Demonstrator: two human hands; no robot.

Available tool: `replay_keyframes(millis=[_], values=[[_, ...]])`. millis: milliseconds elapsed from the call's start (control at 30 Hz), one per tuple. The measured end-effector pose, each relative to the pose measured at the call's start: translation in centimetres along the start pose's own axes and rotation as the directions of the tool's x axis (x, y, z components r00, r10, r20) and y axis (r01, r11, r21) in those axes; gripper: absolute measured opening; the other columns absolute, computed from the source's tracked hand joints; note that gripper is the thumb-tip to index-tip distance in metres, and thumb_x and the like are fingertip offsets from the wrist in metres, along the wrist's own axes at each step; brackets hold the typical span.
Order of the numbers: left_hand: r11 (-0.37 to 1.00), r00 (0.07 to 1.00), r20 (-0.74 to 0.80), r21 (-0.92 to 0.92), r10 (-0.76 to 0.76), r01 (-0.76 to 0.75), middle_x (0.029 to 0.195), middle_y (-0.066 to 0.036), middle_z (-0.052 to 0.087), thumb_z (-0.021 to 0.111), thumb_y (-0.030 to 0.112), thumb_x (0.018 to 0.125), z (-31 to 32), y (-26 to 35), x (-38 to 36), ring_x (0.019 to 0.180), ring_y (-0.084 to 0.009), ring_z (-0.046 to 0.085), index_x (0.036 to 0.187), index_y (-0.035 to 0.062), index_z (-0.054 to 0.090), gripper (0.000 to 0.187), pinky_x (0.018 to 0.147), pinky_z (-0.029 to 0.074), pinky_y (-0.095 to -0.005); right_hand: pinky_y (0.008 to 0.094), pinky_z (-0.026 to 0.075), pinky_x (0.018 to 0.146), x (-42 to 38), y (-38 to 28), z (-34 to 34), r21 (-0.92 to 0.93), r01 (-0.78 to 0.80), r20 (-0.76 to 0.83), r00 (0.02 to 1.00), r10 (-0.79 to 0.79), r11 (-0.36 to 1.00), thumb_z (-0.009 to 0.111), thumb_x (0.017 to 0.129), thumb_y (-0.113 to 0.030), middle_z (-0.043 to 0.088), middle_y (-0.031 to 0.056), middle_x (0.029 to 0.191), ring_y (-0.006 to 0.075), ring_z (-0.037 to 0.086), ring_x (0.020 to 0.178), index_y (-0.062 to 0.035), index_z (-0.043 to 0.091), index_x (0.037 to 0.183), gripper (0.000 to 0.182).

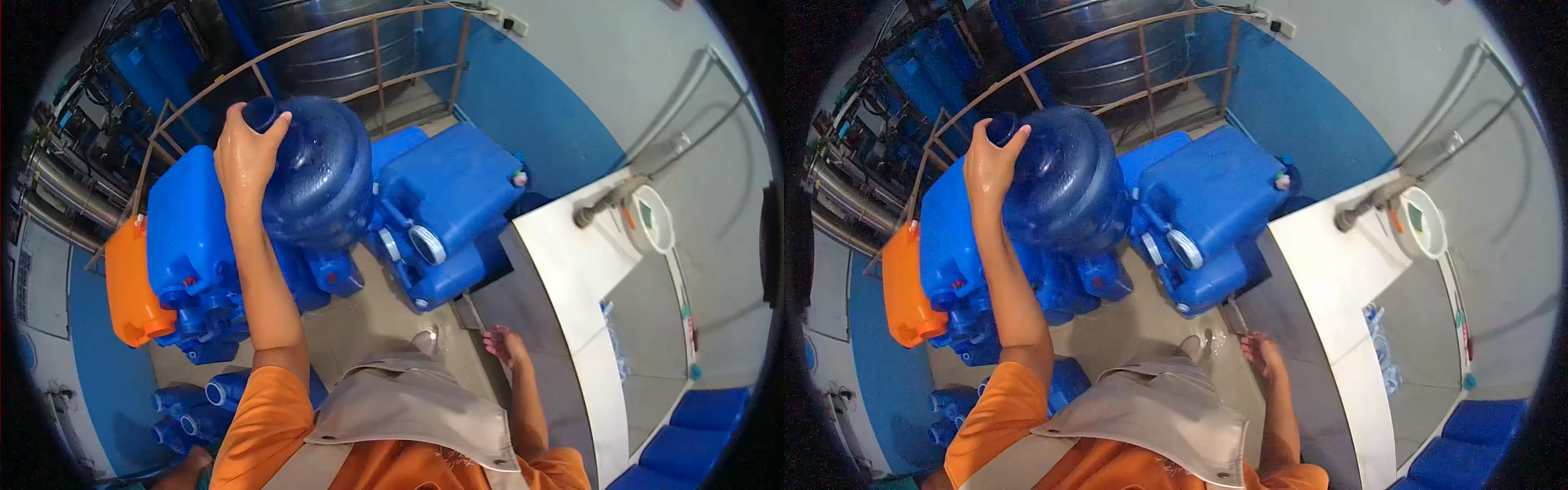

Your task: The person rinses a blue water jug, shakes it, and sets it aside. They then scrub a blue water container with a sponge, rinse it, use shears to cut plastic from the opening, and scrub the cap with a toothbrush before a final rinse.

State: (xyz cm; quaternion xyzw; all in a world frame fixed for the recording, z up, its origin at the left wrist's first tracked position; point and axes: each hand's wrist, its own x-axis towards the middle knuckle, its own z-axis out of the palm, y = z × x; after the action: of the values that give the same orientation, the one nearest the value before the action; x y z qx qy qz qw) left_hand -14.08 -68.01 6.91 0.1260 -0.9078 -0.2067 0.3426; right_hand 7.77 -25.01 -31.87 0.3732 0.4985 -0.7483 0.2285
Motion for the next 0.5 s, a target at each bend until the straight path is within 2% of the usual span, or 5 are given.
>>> replay_keyframes(millis=[67, 167, 300, 367, 500], values=[[0.999, 0.99, -0.136, -0.035, 0.026, -0.031, 0.103, -0.023, 0.063, 0.071, 0.041, 0.071, 1.7, -1.7, 2.9, 0.097, -0.0373, 0.061, 0.112, -0.0013, 0.055, 0.061, 0.083, 0.047, -0.0407, 0.0352, 0.051, 0.075, 2.6, -1.7, 2.5, -0.176, 0.054, 0.053, 0.998, -0.045, 0.983, 0.043, 0.093, -0.022, 0.061, 0.0157, 0.104, 0.0213, 0.06, 0.087, -0.0006, 0.046, 0.121, 0.035], [0.99, 0.988, -0.143, -0.114, 0.062, -0.078, 0.102, -0.023, 0.063, 0.072, 0.041, 0.072, 5.8, -4.7, 7.5, 0.095, -0.0375, 0.061, 0.112, -0.0019, 0.054, 0.061, 0.082, 0.047, -0.0407, 0.0335, 0.05, 0.078, 5.7, -5.1, 7.5, -0.259, 0.097, 0.108, 0.992, -0.071, 0.961, 0.044, 0.094, -0.021, 0.062, 0.0127, 0.106, 0.0193, 0.06, 0.09, -0.0012, 0.049, 0.119, 0.033], [0.987, 0.974, -0.186, -0.069, 0.129, -0.144, 0.107, -0.026, 0.059, 0.073, 0.041, 0.072, 15.4, -11.8, 13.3, 0.097, -0.0406, 0.059, 0.117, -0.0017, 0.05, 0.067, 0.083, 0.046, -0.0432, 0.0313, 0.047, 0.084, 4.2, -12.2, 16.9, -0.388, 0.107, 0.123, 0.99, -0.063, 0.916, 0.046, 0.095, -0.022, 0.062, 0.0095, 0.11, 0.0181, 0.06, 0.095, -0.0025, 0.052, 0.118, 0.031], [0.992, 0.989, -0.124, -0.088, 0.077, -0.088, 0.11, -0.026, 0.057, 0.073, 0.034, 0.072, 20.9, -16.0, 15.4, 0.1, -0.0405, 0.056, 0.115, -0.0042, 0.049, 0.062, 0.084, 0.046, -0.0432, 0.028, 0.046, 0.082, 4.2, -14.8, 20.8, -0.406, 0.174, 0.264, 0.962, -0.067, 0.897, 0.049, 0.095, -0.026, 0.061, 0.0052, 0.108, 0.0134, 0.058, 0.094, -0.005, 0.054, 0.118, 0.032], [0.992, 0.999, -0.029, -0.118, 0.04, -0.043, 0.116, -0.026, 0.054, 0.073, 0.033, 0.073, 35.3, -28.5, 17.8, 0.107, -0.0399, 0.052, 0.119, -0.0042, 0.045, 0.065, 0.089, 0.043, -0.0431, 0.0295, 0.043, 0.091, 6.6, -18.0, 28.4, -0.39, 0.235, 0.343, 0.934, -0.097, 0.89, 0.05, 0.094, -0.023, 0.058, 0.0087, 0.116, 0.0162, 0.056, 0.104, -0.0009, 0.049, 0.124, 0.037]])
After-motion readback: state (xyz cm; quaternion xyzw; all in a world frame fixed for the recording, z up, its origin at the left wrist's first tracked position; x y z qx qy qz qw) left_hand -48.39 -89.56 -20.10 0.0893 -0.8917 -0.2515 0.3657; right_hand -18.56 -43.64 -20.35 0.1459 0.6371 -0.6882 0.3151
